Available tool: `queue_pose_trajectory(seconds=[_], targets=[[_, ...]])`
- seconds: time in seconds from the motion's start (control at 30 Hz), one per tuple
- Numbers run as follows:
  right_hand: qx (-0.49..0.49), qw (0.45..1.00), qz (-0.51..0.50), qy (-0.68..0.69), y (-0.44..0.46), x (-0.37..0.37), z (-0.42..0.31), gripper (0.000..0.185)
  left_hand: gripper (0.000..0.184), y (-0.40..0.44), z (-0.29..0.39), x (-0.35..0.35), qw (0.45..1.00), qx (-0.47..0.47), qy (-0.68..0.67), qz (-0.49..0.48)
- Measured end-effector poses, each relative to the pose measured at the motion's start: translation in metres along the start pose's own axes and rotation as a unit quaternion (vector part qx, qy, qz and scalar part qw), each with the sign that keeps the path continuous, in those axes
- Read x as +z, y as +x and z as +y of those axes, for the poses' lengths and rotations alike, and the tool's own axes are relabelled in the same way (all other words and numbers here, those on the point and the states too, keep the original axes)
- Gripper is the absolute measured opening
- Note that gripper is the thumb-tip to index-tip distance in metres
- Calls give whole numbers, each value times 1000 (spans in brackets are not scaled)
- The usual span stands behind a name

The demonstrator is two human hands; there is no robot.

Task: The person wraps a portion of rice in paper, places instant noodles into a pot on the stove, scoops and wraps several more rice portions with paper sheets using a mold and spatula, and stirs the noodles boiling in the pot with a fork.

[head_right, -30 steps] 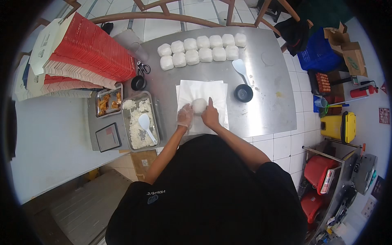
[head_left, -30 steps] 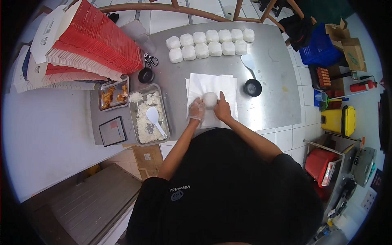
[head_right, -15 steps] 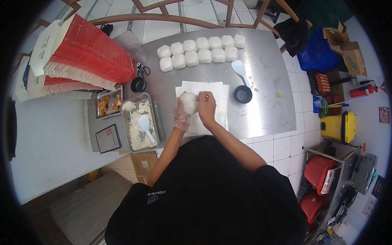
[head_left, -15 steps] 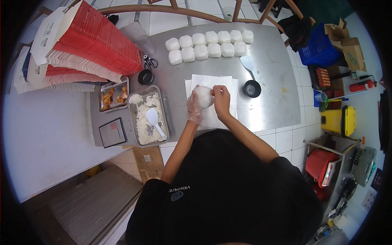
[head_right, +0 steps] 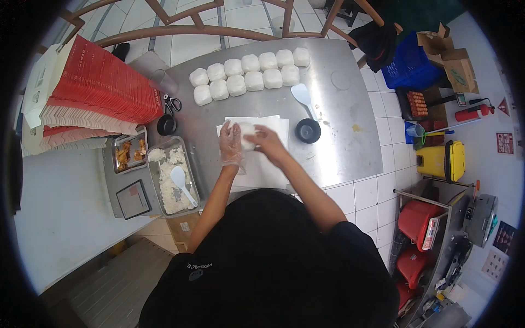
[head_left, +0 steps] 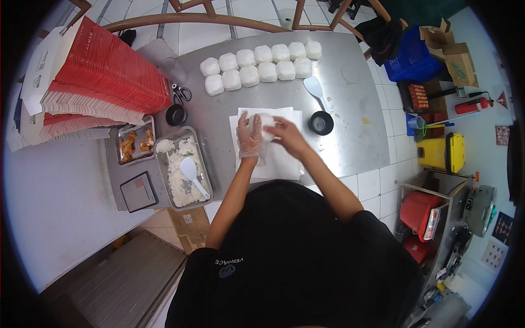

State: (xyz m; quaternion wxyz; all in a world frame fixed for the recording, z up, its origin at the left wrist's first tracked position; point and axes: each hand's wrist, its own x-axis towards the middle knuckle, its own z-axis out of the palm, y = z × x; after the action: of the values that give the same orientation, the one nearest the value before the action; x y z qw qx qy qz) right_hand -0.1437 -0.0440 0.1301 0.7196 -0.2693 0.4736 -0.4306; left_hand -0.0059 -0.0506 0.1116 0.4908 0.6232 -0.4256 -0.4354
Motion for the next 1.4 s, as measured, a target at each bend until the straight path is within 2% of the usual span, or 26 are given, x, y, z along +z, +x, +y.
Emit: queue_pose_trajectory(seconds=[0.03,0.1,0.17,0.2,0.3,0.37,0.4,0.47,0.53,0.57,0.6,0.67,0.77,0.83,0.9,1.03,1.1,1.13,1.17,1.2,1.23,1.27,1.3,1.33,1.37,1.4], targets=[[13,999,34,26,9,-14,-9,45,71,0,4,4,1000,5,0,-1],[-41,994,103,8,43,-57,-28,36,70,10,-29,6,999,1,-44,-12],[-53,975,204,-72,82,-107,-57,25,59,10,-38,-3,997,9,-46,-63],[-80,971,209,-80,115,-152,-61,23,59,10,-49,-11,997,6,-47,-55],[-128,915,368,-105,174,-220,-83,29,55,3,-72,-36,996,-57,-31,-58],[-121,896,404,-136,190,-232,-91,31,54,-8,-77,-50,987,-145,-57,-48],[-114,900,395,-142,197,-239,-93,31,53,-11,-85,-55,989,-142,-37,-33],[-38,900,398,-171,209,-246,-93,28,54,-18,-86,-61,985,-166,-47,-15],[-42,897,394,-193,217,-243,-93,30,54,-24,-94,-62,980,-190,-59,-2],[-53,892,398,-207,220,-243,-91,34,55,-26,-104,-61,982,-185,-21,7],[-49,893,394,-211,221,-244,-89,34,56,-27,-114,-61,984,-179,17,14],[-34,946,280,-159,224,-253,-85,37,57,-27,-121,-54,986,-167,8,11],[-62,942,319,-83,187,-249,-84,42,59,-27,-117,-46,988,-152,-17,-1],[-56,861,330,-383,154,-255,-79,47,60,-21,-110,-46,988,-148,-35,-1],[8,765,300,-570,110,-256,-58,51,59,-22,-111,-49,989,-145,-35,1],[56,731,217,-644,48,-242,-6,41,70,-34,-73,-55,994,-107,-1,-13],[60,714,180,-674,31,-209,0,38,87,-39,-69,-54,988,-84,-74,-105],[-2,679,227,-698,22,-181,-3,35,87,-40,-58,-58,989,-81,-72,-100],[-63,640,271,-716,15,-153,-5,33,95,-45,-41,-64,988,-36,-31,-150],[-68,641,264,-717,12,-127,-4,33,104,-47,-29,-69,980,9,10,-198],[-118,699,212,-673,11,-101,-3,31,104,-49,-26,-73,982,10,11,-188],[-164,750,156,-622,8,-71,-2,29,108,-50,-25,-78,978,93,34,-183],[-124,802,44,-582,4,-30,-4,28,112,-50,-23,-87,967,175,59,-177],[-133,843,-55,-518,0,7,3,28,116,-49,-21,-98,961,184,98,-180],[-185,825,-141,-516,1,38,18,25,111,-50,-11,-112,955,237,114,-133],[-141,810,-132,-554,-3,74,27,22,107,-52,-16,-127,967,216,91,-100]])
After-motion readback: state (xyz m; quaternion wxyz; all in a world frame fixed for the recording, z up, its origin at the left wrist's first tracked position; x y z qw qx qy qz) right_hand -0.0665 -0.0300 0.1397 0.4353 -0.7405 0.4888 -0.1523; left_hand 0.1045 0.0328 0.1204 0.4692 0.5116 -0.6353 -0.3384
